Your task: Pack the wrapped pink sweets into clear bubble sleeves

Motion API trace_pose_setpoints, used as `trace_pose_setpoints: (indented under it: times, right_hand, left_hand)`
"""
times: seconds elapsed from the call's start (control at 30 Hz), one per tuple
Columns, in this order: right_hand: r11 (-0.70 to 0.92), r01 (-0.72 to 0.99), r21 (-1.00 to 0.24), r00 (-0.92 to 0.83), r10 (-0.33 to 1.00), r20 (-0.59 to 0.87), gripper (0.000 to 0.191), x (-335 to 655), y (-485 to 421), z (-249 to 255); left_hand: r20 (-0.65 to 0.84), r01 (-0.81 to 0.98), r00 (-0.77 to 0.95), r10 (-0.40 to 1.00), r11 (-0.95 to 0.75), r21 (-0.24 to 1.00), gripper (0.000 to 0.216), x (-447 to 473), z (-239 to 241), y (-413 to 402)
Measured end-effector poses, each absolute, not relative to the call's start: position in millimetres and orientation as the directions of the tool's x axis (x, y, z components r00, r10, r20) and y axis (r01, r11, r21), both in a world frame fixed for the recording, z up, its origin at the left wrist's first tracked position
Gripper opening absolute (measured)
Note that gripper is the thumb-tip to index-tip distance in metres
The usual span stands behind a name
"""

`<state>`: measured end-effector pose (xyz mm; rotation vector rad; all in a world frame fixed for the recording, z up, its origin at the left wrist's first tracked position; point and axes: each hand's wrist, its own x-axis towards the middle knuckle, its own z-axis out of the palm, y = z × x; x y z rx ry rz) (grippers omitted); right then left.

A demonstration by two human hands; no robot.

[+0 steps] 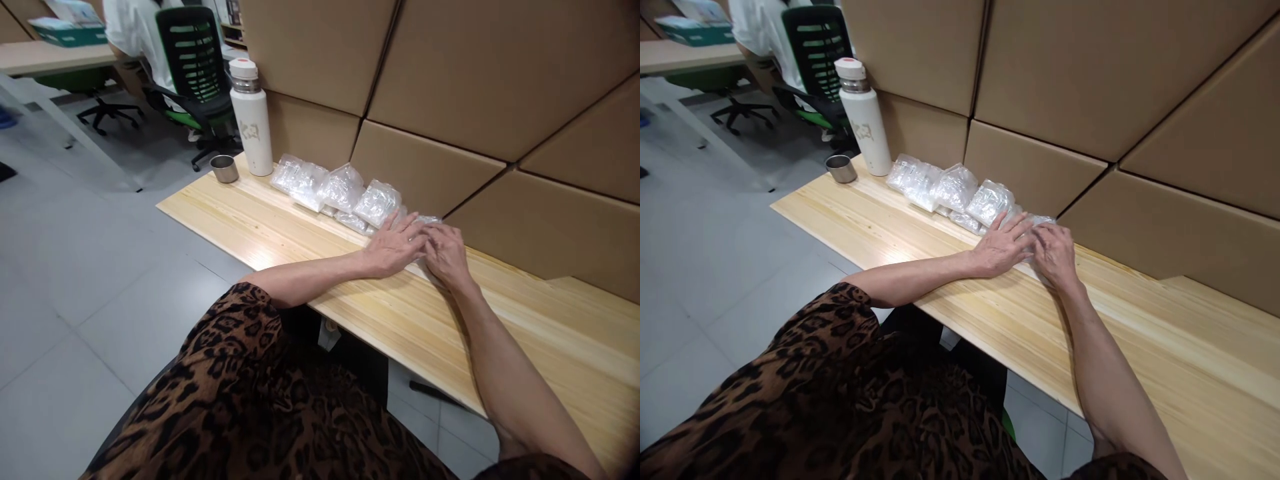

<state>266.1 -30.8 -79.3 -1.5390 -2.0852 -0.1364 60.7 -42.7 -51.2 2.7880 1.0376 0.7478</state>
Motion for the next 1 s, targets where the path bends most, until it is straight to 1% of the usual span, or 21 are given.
trace_pose_setpoints:
  times: [0.07, 0.13, 0.27, 0.37, 0.47, 0.57, 0.63, 0.73, 0.77, 0.8, 0.87, 0.93, 1.0]
  right_hand:
    - [0.369, 0.895, -0.251, -0.197, 0.832, 0.519, 0.038, 269, -32, -84]
    - [0.358, 0.9, -0.251, -0.169, 0.814, 0.556, 0.044, 270, -33, -87]
    - [0.372, 0.904, -0.212, -0.208, 0.813, 0.544, 0.05, 272, -34, -90]
    - [0.383, 0.902, -0.199, -0.213, 0.796, 0.567, 0.048, 274, -35, -89]
    - [0.384, 0.906, -0.18, -0.228, 0.798, 0.558, 0.047, 274, -36, -88]
    - [0.413, 0.892, -0.182, -0.27, 0.812, 0.517, 0.048, 273, -38, -87]
    - [0.421, 0.885, -0.198, -0.267, 0.808, 0.525, 0.049, 272, -39, -86]
    - [0.408, 0.883, -0.234, -0.225, 0.803, 0.552, 0.047, 268, -40, -84]
    - [0.397, 0.884, -0.247, -0.201, 0.8, 0.565, 0.048, 267, -40, -83]
    - [0.387, 0.885, -0.258, -0.18, 0.796, 0.578, 0.05, 266, -40, -82]
    - [0.378, 0.886, -0.269, -0.15, 0.783, 0.603, 0.056, 263, -39, -81]
    - [0.384, 0.883, -0.27, -0.147, 0.772, 0.618, 0.06, 262, -38, -81]
    - [0.391, 0.879, -0.272, -0.153, 0.773, 0.616, 0.056, 262, -37, -82]
  left_hand:
    - [0.454, 0.678, 0.568, 0.686, -0.703, 0.214, 0.049, 56, -52, -38]
    - [0.444, 0.729, 0.538, 0.716, -0.66, 0.182, 0.05, 49, -54, -34]
    - [0.41, 0.721, 0.586, 0.699, -0.681, 0.129, 0.049, 40, -57, -27]
    - [0.385, 0.716, 0.587, 0.712, -0.679, 0.163, 0.052, 37, -54, -26]
    - [0.371, 0.692, 0.584, 0.722, -0.681, 0.238, 0.051, 34, -46, -27]
    - [0.423, 0.644, 0.531, 0.734, -0.674, 0.363, 0.045, 23, -33, -29]
    - [0.509, 0.581, 0.428, 0.747, -0.659, 0.477, 0.038, 5, -23, -29]
    - [0.614, 0.496, 0.164, 0.772, -0.603, 0.625, 0.029, -43, -9, -23]
    - [0.621, 0.49, 0.046, 0.782, -0.56, 0.668, 0.027, -62, -5, -19]
    - [0.594, 0.506, -0.065, 0.802, -0.487, 0.712, 0.026, -82, -3, -16]
    - [0.463, 0.598, -0.218, 0.859, -0.257, 0.759, 0.027, -120, -1, -8]
    - [0.348, 0.668, -0.269, 0.898, -0.087, 0.739, 0.032, -149, -1, -2]
    - [0.242, 0.703, -0.348, 0.906, 0.081, 0.707, 0.039, -166, -3, 3]
